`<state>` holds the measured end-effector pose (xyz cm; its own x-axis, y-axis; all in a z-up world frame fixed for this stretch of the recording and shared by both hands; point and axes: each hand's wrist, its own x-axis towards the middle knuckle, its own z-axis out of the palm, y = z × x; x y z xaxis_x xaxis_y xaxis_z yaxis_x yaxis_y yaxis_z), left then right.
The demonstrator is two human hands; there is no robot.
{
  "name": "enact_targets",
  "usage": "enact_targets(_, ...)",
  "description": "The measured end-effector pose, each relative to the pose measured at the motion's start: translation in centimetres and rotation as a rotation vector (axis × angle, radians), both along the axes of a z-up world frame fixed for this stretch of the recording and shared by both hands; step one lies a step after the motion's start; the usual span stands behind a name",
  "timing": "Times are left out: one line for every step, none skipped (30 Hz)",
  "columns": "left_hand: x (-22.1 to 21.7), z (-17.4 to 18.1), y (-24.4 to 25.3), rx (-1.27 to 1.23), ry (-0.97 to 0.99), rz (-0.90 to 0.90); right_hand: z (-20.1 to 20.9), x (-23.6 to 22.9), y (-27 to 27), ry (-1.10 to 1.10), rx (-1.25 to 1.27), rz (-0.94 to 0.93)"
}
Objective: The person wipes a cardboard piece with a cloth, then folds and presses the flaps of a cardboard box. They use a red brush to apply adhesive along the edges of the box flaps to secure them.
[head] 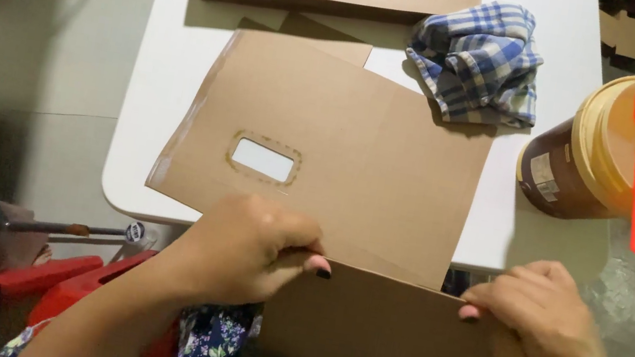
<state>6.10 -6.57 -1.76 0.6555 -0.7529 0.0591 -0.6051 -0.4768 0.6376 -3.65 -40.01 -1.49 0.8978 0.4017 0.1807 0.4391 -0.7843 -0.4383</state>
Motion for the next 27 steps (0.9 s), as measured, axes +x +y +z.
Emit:
enact_targets(-0.3,0.1,0.2,-0.072,-0.005,0.026,0.2,-0.3,0.2,0.003,0.026,-0.002)
enact_targets(-0.7,0.2,0.4,-0.145,-0.009,0.052,0.3,-0.6,0.4,0.006,0.051,-0.004)
enact_targets(-1.0,0.0,0.5,-0.145,-0.008,0.055,0.1,-0.8,0.3,0.007,0.051,-0.001)
enact_targets(-1.3,0.0,0.5,-0.141,-0.016,0.062,-0.1,-0.9,0.2,0.005,0.046,0.004)
enact_targets(-1.5,-0.1,0.5,-0.137,-0.024,0.069,-0.3,-1.0,0.1,0.003,0.041,0.008)
enact_targets(-1.6,-0.1,0.6,-0.137,-0.024,0.071,-0.3,-1.1,0.1,0.003,0.041,0.010)
enact_targets(-1.6,-0.1,0.8,-0.177,-0.072,0.064,-0.2,-1.3,0.1,0.013,0.026,0.002)
enact_targets(-1.6,-0.1,0.9,-0.216,-0.119,0.057,-0.2,-1.5,0.1,0.025,0.013,-0.006)
enact_targets(-1.5,0.0,1.1,-0.215,-0.118,0.058,0.0,-1.7,0.0,0.026,0.013,-0.006)
enact_targets(-1.3,0.1,1.2,-0.319,-0.110,0.086,0.2,-1.8,-0.2,0.029,0.029,-0.026)
enact_targets(-1.1,0.2,1.4,-0.423,-0.102,0.114,0.4,-1.9,-0.3,0.031,0.045,-0.046)
enact_targets(-1.2,-0.4,1.6,-0.424,-0.105,0.113,0.4,-1.8,-0.3,0.028,0.045,-0.046)
enact_targets(-1.3,-1.0,1.8,-0.570,0.073,0.305,0.5,-1.7,-0.3,0.037,0.057,-0.071)
enact_targets(-1.4,-1.6,1.9,-0.709,0.258,0.496,0.6,-1.6,-0.3,0.046,0.069,-0.095)
enact_targets(-1.1,-2.0,1.6,-0.710,0.255,0.495,0.4,-1.2,-0.3,0.042,0.069,-0.095)
enact_targets(-1.0,-2.4,1.3,-0.820,0.390,0.402,0.3,-0.9,-0.3,0.042,0.093,-0.079)
enact_targets(-0.8,-2.8,1.1,-0.926,0.525,0.305,0.1,-0.5,-0.2,0.041,0.117,-0.063)
enact_targets(-1.3,-3.2,0.9,-0.927,0.522,0.309,0.1,-0.5,-0.2,0.040,0.117,-0.059)
enact_targets(-1.8,-3.5,0.8,-0.879,0.675,0.208,0.1,-0.4,-0.1,0.015,0.135,-0.063)
enact_targets(-2.0,-3.7,0.7,-0.825,0.817,0.106,0.1,0.0,0.0,-0.017,0.155,-0.065)
enact_targets(-2.3,-3.5,0.4,-0.827,0.807,0.110,0.0,0.3,0.0,-0.024,0.156,-0.057)
enact_targets(-3.0,-3.3,0.1,-0.757,0.756,0.199,-0.1,0.3,0.1,0.008,0.118,-0.063)
enact_targets(-3.6,-3.2,-0.1,-0.686,0.705,0.286,-0.3,0.3,0.2,0.039,0.080,-0.069)
enact_targets(-3.9,-3.5,-0.2,-0.690,0.703,0.298,-0.8,0.3,0.0,0.042,0.080,-0.057)
enact_targets(-4.1,-3.7,-0.2,-0.720,0.637,0.325,-1.3,0.2,-0.2,0.066,0.072,-0.038)
enact_targets(-4.2,-3.9,-0.2,-0.748,0.568,0.346,-1.9,0.2,-0.4,0.086,0.065,-0.023)
enact_targets(-4.2,-3.9,-0.2,-0.749,0.563,0.352,-1.6,0.4,0.0,0.083,0.067,-0.016)
